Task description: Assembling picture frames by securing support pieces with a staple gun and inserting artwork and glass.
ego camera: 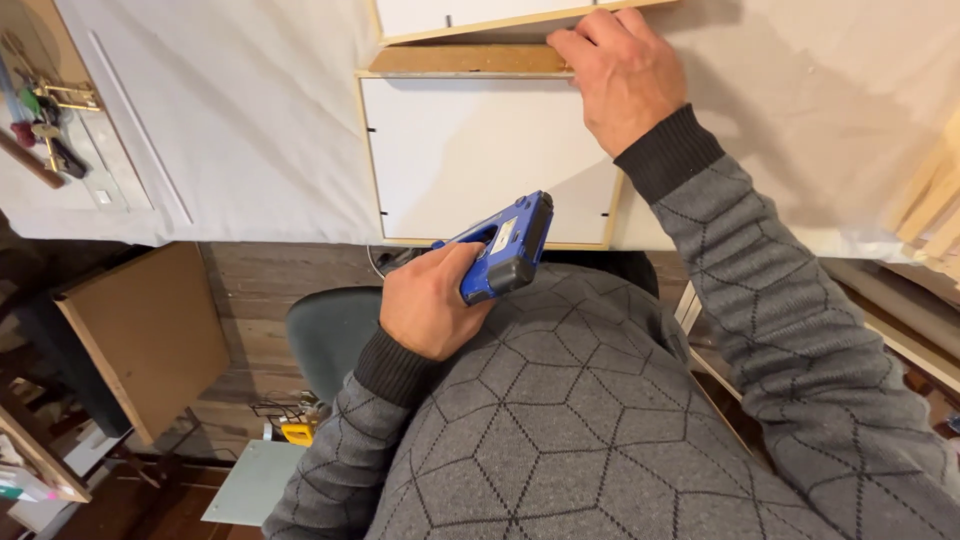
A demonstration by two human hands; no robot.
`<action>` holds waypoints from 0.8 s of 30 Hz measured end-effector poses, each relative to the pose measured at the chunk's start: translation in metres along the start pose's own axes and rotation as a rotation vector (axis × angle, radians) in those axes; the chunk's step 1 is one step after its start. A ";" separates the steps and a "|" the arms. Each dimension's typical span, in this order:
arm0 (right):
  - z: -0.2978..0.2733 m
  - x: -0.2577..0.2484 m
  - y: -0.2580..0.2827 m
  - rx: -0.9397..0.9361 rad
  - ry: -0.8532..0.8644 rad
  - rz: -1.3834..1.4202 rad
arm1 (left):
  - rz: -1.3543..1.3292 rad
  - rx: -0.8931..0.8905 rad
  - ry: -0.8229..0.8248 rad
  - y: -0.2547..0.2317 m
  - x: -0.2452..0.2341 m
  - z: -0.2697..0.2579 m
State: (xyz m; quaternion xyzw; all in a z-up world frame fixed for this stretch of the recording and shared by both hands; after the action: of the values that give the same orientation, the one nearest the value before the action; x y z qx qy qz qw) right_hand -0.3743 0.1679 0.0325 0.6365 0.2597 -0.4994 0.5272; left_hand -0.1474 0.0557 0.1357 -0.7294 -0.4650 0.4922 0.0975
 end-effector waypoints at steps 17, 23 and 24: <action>-0.008 -0.041 0.082 0.128 -0.039 -0.101 | -0.247 0.021 0.275 0.031 -0.030 0.021; -0.075 -0.043 0.155 0.600 0.055 0.846 | -0.413 0.131 0.311 0.008 -0.020 0.028; -0.069 -0.040 0.165 0.605 0.046 0.843 | -0.410 0.139 0.317 0.010 -0.018 0.030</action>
State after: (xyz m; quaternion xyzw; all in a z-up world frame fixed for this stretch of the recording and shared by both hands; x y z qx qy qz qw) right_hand -0.2224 0.1894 0.1326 0.8207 -0.1639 -0.2821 0.4690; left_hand -0.1673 0.0268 0.1264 -0.6795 -0.5471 0.3727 0.3164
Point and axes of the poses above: each hand's wrist, its own z-axis towards the middle knuckle, its own x-axis out of the palm, y = z × x, the point moved 5 cm from there along z, towards the middle knuckle, and after that the axes turned 6 degrees about -x, right-handed, at the moved point
